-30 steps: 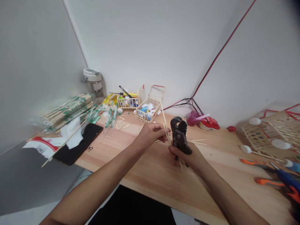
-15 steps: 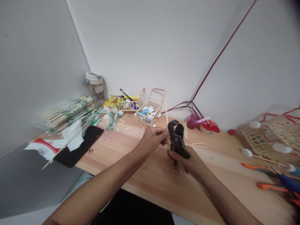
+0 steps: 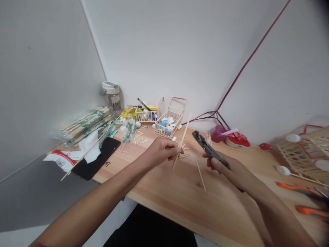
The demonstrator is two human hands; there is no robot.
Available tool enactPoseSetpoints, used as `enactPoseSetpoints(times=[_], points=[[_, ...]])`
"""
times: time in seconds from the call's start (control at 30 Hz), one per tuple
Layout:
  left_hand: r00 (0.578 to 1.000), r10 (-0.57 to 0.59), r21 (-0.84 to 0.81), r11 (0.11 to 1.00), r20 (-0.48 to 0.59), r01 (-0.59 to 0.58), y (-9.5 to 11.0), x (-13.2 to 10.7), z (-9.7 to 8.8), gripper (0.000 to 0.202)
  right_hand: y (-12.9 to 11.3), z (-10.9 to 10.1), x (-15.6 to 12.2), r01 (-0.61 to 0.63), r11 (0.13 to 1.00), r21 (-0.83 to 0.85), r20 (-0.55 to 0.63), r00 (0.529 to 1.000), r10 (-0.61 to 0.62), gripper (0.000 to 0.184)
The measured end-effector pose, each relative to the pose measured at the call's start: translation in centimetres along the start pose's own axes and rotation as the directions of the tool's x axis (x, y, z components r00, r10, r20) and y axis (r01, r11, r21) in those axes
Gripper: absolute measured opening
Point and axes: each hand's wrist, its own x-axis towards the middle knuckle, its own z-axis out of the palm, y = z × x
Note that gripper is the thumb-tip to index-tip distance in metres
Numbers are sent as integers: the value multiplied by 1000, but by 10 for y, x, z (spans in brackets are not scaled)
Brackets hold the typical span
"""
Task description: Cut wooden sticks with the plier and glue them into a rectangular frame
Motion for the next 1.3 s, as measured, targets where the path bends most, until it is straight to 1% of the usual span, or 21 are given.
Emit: enactPoseSetpoints(times=[0.07, 0.17, 0.3, 0.37, 0.43, 0.6, 0.7, 0.87, 1.03, 1.13, 1.3], points=[[999, -39, -13, 999, 24, 40, 1, -3, -3, 26, -3, 2, -1, 17, 999, -36, 71, 997, -15, 50], [997, -73, -20, 997, 32, 73, 1, -5, -5, 24, -11, 6, -3, 74, 997, -25, 144, 987, -69, 49], [995, -104, -40, 994, 11, 104, -1, -5, -3, 21, -19, 7, -2, 103, 995, 2, 149, 984, -102, 48], [990, -140, -70, 987, 33, 142, -1, -5, -1, 22, -21, 7, -1, 101, 995, -13, 146, 984, -98, 48], [984, -165, -81, 982, 65, 170, -1, -4, 1, 23, -23, 6, -1, 104, 994, -39, 170, 981, -96, 50], [975, -172, -72, 980, 143, 184, -4, 0, 7, 23, -23, 6, -2, 116, 991, -62, 251, 963, -97, 51], [968, -196, -104, 971, 159, 214, -6, 2, 10, 20, -21, 7, -2, 115, 992, -56, 253, 963, -98, 50], [961, -222, -146, 958, 164, 246, -7, 4, 13, 16, -18, 8, -4, 98, 994, -39, 224, 971, -87, 50], [961, -246, -118, 958, 125, 261, -3, 4, 15, 12, -13, 8, -5, 86, 995, -49, 273, 959, -69, 49], [962, -248, -115, 959, 115, 261, -3, 5, 17, 13, -11, 8, -5, 68, 997, -41, 267, 962, -54, 49], [966, -227, -138, 960, 122, 243, -8, 5, 17, 20, -11, 9, -4, 55, 998, -15, 249, 967, -49, 49]])
